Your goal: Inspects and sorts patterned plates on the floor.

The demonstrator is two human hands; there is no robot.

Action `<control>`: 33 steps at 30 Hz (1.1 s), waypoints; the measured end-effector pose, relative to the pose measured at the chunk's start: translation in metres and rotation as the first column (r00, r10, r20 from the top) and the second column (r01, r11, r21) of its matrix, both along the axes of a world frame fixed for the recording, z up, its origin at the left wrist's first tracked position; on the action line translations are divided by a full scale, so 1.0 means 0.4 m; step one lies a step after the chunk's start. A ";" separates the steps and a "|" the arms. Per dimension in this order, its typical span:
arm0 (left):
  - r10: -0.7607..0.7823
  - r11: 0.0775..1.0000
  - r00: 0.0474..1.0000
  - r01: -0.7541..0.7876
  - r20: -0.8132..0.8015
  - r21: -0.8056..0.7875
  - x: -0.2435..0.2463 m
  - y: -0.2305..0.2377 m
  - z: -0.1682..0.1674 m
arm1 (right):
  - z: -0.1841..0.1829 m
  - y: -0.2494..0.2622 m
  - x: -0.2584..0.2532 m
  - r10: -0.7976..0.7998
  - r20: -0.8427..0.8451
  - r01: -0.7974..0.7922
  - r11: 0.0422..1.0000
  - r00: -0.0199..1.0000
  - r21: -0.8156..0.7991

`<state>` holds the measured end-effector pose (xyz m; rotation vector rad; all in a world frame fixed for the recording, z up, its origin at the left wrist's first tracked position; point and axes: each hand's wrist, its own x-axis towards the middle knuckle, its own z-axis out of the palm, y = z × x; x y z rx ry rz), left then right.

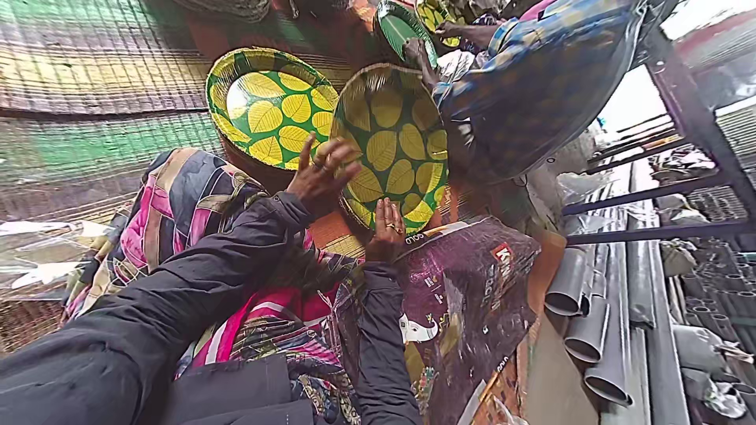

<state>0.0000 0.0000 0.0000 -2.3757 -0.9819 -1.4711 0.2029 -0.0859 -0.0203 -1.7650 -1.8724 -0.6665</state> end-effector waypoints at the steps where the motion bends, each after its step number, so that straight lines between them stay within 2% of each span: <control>1: 0.057 0.985 0.998 -0.057 -0.010 -0.161 -0.011 0.012 0.001 | -0.004 0.002 0.003 -0.103 -0.023 0.100 0.988 0.994 -0.120; 2: 0.100 0.937 0.994 -0.112 -0.053 -0.332 -0.026 0.025 -0.001 | -0.001 0.004 0.004 -0.214 -0.025 0.197 0.935 0.977 -0.294; 3: 0.136 0.858 0.983 -0.179 -0.123 -0.481 -0.042 0.042 -0.010 | 0.001 0.010 0.011 -0.298 -0.007 0.259 0.840 0.955 -0.477; 5: 0.127 0.616 0.939 -0.326 -0.319 -0.717 -0.072 0.079 -0.030 | -0.005 0.030 0.023 -0.376 0.050 0.290 0.615 0.925 -0.734; 6: 0.099 0.500 0.906 -0.403 -0.412 -0.767 -0.082 0.094 -0.037 | -0.012 0.037 0.024 -0.378 0.057 0.276 0.557 0.924 -0.784; 8: 0.057 0.361 0.849 -0.509 -0.526 -0.782 -0.082 0.106 -0.025 | -0.020 0.040 0.022 -0.349 0.015 0.224 0.567 0.937 -0.793; 10: 0.095 0.342 0.854 -0.511 -0.512 -0.789 -0.078 0.097 0.009 | -0.020 0.040 0.016 -0.320 -0.022 0.177 0.577 0.947 -0.797; 13: 0.144 0.411 0.906 -0.420 -0.397 -0.809 -0.086 0.092 0.014 | -0.020 0.029 0.007 -0.307 -0.012 0.172 0.564 0.952 -0.808; 15: 0.096 0.471 0.914 -0.390 -0.394 -0.791 -0.090 0.100 -0.015 | -0.020 0.026 0.003 -0.305 -0.008 0.172 0.559 0.952 -0.811; 17: 0.040 0.469 0.884 -0.429 -0.466 -0.772 -0.081 0.102 -0.027 | -0.015 0.028 -0.001 -0.303 0.000 0.176 0.553 0.953 -0.815; 20: 0.042 0.453 0.829 -0.514 -0.558 -0.728 -0.067 0.090 -0.002 | -0.007 0.027 -0.007 -0.294 0.016 0.177 0.532 0.956 -0.828; 22: 0.055 0.411 0.833 -0.522 -0.551 -0.747 -0.068 0.087 0.019 | -0.003 0.025 -0.011 -0.292 0.026 0.182 0.519 0.956 -0.835; 24: 0.107 0.412 0.863 -0.491 -0.494 -0.768 -0.079 0.082 0.028 | -0.004 0.023 -0.010 -0.293 0.023 0.178 0.516 0.956 -0.838; 25: 0.162 0.463 0.879 -0.468 -0.447 -0.753 -0.087 0.075 0.028 | -0.004 0.022 -0.009 -0.295 0.012 0.170 0.515 0.955 -0.840; 26: 0.236 0.572 0.893 -0.446 -0.383 -0.688 -0.094 0.067 0.020 | -0.003 0.020 -0.010 -0.299 -0.017 0.155 0.541 0.954 -0.827; 27: 0.304 0.713 0.909 -0.416 -0.287 -0.564 -0.099 0.060 0.007 | -0.006 0.015 -0.011 -0.295 -0.078 0.127 0.617 0.952 -0.777; 28: 0.326 0.843 0.930 -0.366 -0.169 -0.393 -0.102 0.056 -0.002 | -0.012 0.007 -0.013 -0.266 -0.159 0.096 0.741 0.951 -0.664; 29: 0.264 0.934 0.961 -0.275 -0.079 -0.229 -0.102 0.050 -0.003 | -0.020 0.001 -0.016 -0.206 -0.239 0.072 0.879 0.949 -0.471; 30: 0.147 0.984 0.988 -0.151 -0.045 -0.095 -0.096 0.039 0.002 | -0.021 0.000 -0.021 -0.129 -0.264 0.063 0.968 0.956 -0.241; 31: 0.018 1.000 0.998 -0.017 -0.053 0.011 -0.084 0.020 0.007 | -0.010 0.002 -0.028 -0.063 -0.228 0.057 0.998 0.972 -0.032; 32: -0.093 0.992 0.992 0.100 -0.091 0.077 -0.067 -0.007 0.009 | 0.011 0.002 -0.034 -0.017 -0.166 0.037 0.992 0.986 0.118; 33: -0.171 0.974 0.978 0.186 -0.123 0.131 -0.047 -0.035 0.007 | 0.033 -0.001 -0.038 0.020 -0.107 0.002 0.980 0.994 0.201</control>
